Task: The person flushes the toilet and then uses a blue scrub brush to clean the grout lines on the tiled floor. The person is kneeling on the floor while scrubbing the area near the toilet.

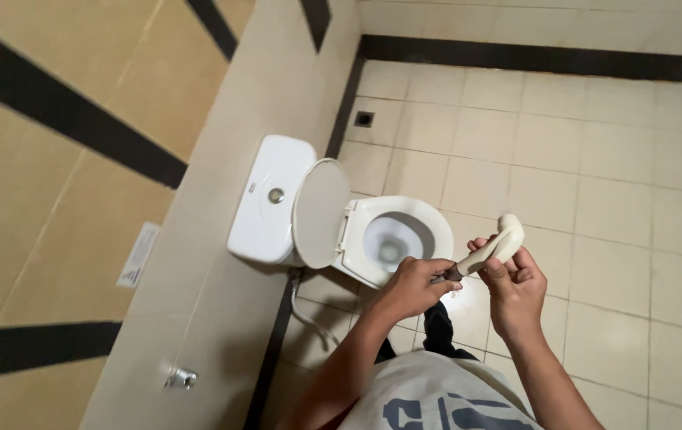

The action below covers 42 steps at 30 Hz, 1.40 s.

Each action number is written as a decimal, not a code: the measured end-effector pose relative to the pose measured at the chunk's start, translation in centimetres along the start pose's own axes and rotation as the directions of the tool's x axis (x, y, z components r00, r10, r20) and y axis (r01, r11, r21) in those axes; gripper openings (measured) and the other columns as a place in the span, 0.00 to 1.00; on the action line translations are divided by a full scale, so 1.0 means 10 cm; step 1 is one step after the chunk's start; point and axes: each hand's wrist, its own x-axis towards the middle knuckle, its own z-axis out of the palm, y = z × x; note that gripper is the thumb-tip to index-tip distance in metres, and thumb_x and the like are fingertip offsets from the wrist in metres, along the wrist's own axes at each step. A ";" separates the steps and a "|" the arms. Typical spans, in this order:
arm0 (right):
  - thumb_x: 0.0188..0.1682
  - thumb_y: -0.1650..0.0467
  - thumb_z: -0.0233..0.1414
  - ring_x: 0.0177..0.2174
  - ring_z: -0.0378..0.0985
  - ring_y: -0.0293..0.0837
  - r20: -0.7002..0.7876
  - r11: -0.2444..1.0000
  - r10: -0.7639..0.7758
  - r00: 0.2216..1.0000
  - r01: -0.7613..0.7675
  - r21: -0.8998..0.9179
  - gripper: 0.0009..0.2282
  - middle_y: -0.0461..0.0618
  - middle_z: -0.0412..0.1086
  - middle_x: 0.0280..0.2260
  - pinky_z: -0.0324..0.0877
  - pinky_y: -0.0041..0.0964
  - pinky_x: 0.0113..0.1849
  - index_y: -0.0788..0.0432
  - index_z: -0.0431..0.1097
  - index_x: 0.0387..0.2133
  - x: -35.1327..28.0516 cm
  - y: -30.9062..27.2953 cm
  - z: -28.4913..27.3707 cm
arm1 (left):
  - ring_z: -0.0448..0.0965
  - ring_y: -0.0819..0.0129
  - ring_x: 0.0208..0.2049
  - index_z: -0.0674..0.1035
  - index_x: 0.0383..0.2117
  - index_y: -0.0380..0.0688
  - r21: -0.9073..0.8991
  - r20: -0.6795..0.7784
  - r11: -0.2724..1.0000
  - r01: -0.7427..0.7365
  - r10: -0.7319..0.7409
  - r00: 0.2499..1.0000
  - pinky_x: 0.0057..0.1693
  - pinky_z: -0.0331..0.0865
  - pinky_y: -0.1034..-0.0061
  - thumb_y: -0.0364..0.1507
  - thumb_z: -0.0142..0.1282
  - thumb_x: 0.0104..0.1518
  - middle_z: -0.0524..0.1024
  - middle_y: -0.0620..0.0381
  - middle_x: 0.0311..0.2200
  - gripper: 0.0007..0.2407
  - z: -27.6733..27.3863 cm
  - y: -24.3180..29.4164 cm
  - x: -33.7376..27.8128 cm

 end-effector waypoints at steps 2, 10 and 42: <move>0.54 0.71 0.55 0.52 0.77 0.49 -0.051 1.000 -0.012 0.999 0.014 0.025 0.18 0.58 0.74 0.50 0.75 0.44 0.53 0.69 0.65 0.54 -0.04 -0.02 -0.10 | 0.73 0.66 0.22 0.83 0.39 0.41 0.023 0.047 1.000 -0.011 0.010 0.999 0.35 0.70 0.69 0.30 0.63 0.55 0.76 0.50 0.20 0.09 0.07 0.04 0.08; 0.53 0.72 0.56 0.53 0.77 0.52 -0.265 0.992 -0.081 0.961 0.104 0.075 0.19 0.59 0.73 0.51 0.74 0.45 0.53 0.70 0.63 0.55 -0.27 -0.06 -0.50 | 0.72 0.67 0.20 0.84 0.39 0.43 0.061 0.256 0.994 -0.089 0.070 0.964 0.33 0.69 0.70 0.31 0.62 0.55 0.75 0.53 0.19 0.09 0.42 0.20 0.36; 0.52 0.72 0.56 0.53 0.77 0.50 -0.445 0.992 -0.116 0.888 0.126 -0.007 0.19 0.60 0.74 0.51 0.74 0.42 0.52 0.71 0.64 0.54 -0.39 -0.02 -0.66 | 0.72 0.66 0.20 0.83 0.38 0.41 0.090 0.435 0.978 -0.187 0.130 0.891 0.33 0.68 0.68 0.32 0.63 0.56 0.76 0.53 0.19 0.10 0.64 0.21 0.65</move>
